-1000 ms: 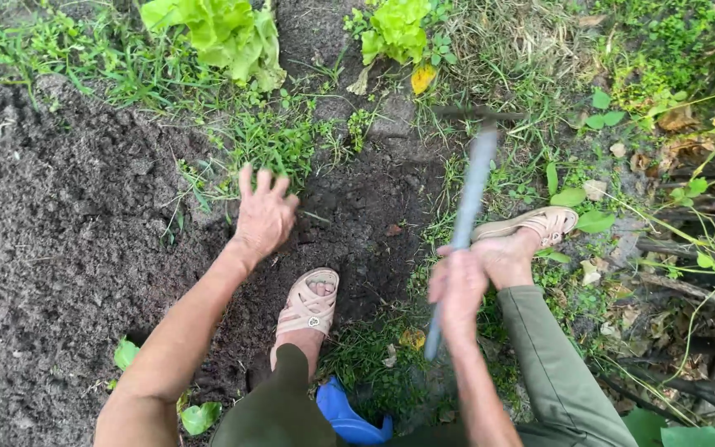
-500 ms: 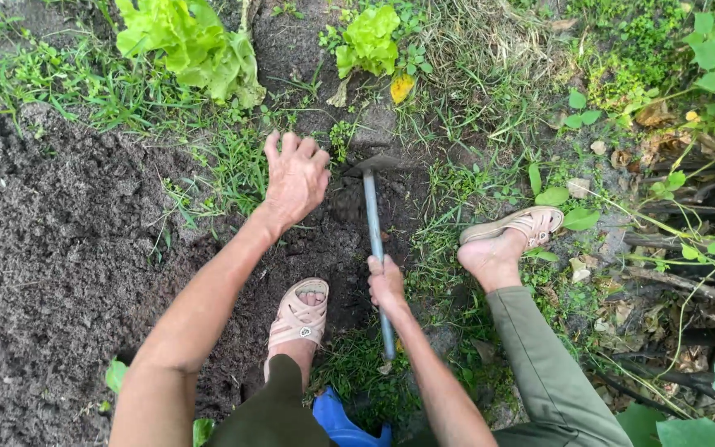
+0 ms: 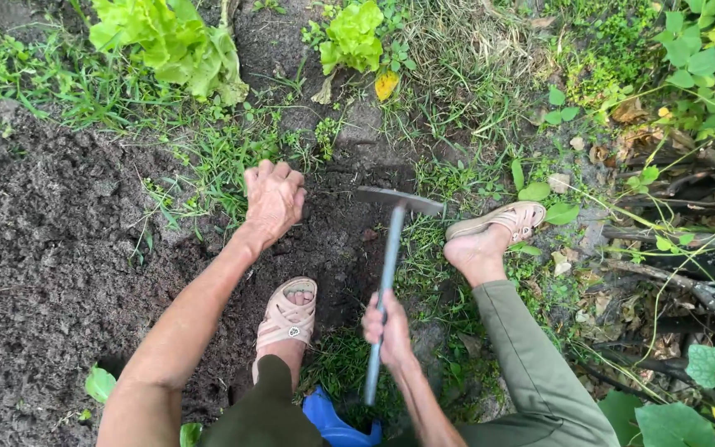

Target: Weeding a garden bed using a hand hoe and manual pulling

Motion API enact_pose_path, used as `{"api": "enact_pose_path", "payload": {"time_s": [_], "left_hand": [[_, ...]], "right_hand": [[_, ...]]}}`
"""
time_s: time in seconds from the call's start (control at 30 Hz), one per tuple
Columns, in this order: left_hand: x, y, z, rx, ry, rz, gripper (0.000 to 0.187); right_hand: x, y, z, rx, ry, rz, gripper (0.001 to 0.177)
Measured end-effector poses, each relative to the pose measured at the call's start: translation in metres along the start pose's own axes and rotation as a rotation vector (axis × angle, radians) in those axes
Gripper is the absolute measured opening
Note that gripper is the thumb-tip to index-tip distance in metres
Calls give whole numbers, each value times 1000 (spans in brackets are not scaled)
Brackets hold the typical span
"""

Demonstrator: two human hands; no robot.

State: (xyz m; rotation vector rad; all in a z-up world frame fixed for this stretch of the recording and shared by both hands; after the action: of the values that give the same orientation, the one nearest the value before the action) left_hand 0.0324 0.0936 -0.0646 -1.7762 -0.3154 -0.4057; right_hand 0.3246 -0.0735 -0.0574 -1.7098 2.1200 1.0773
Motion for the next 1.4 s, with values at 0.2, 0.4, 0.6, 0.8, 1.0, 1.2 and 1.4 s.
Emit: {"api": "enact_pose_path", "payload": {"time_s": [0.2, 0.4, 0.6, 0.8, 1.0, 1.2, 1.4], "left_hand": [[7, 25, -11, -54, 52, -62, 8], [0, 23, -17, -58, 2, -54, 8], [-2, 23, -15, -96, -2, -88, 9], [-5, 12, -20, -63, -46, -118, 8], [-20, 14, -29, -54, -76, -153, 6], [-27, 18, -33, -54, -87, -134, 4], [-30, 17, -35, 92, -3, -26, 10]], "right_hand": [[19, 10, 61, -149, 98, -18, 36], [-38, 7, 50, -127, 60, -13, 35], [-56, -4, 111, -123, -129, 269, 39], [57, 32, 112, -243, 148, 370, 41], [27, 2, 104, -308, 216, 471, 44], [2, 9, 99, -320, 89, 505, 46], [56, 16, 10, -309, 149, 338, 46]]}}
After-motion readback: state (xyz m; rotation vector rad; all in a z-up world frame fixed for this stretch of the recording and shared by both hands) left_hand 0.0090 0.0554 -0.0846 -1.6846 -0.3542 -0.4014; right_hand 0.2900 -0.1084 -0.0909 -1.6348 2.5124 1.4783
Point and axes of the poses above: each hand's wrist, its own z-axis towards the middle knuckle, its own y-axis out of the palm, x = y × z, the point moved 5 cm from there along z, towards the middle knuckle, and after that the axes turned 15 degrees about -x, right-handed, at the moved point
